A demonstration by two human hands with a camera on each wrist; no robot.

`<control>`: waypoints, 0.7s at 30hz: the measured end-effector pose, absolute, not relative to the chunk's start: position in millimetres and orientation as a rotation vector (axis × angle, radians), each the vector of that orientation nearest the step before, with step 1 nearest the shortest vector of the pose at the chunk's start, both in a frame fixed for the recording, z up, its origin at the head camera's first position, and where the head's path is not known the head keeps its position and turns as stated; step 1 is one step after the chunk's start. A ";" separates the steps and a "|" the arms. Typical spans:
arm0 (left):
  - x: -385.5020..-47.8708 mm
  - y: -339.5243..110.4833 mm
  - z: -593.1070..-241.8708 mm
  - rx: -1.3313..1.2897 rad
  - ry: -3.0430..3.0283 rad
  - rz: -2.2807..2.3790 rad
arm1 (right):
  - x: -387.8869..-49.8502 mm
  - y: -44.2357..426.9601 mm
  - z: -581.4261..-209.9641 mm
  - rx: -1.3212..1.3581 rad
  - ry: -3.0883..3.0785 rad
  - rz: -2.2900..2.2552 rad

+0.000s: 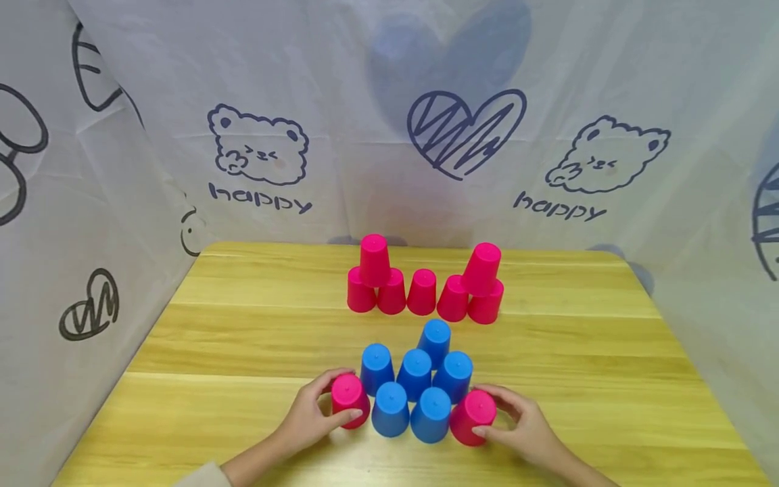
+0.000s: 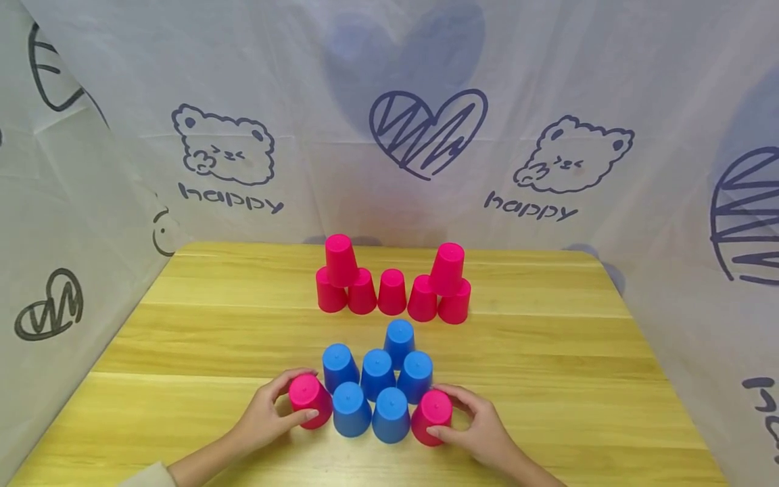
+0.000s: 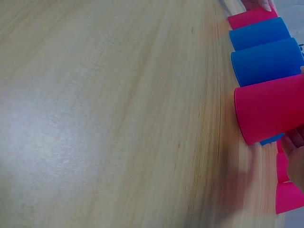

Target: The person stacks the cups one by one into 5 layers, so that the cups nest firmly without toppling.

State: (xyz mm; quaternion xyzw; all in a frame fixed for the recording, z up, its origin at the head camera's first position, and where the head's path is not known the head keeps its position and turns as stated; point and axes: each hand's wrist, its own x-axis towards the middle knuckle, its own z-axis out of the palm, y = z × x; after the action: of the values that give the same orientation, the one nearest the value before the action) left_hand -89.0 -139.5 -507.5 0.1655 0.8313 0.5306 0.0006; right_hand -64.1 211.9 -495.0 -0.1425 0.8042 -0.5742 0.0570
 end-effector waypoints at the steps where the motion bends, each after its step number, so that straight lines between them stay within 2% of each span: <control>1: -88.9 -139.9 -507.8 0.522 2.614 1.670 | -64.2 211.7 -495.0 -0.433 2.442 -1.740; 21: -90.5 -145.5 -510.0 0.546 2.649 1.676 | -70.2 218.3 -488.6 -0.382 2.549 -1.700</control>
State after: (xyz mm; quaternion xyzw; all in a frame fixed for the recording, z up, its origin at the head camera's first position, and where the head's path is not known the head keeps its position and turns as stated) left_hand -90.5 -145.5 -510.0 0.1715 0.8324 0.5267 -0.0199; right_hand -70.2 218.3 -488.6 -0.1237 0.8252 -0.5504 0.0271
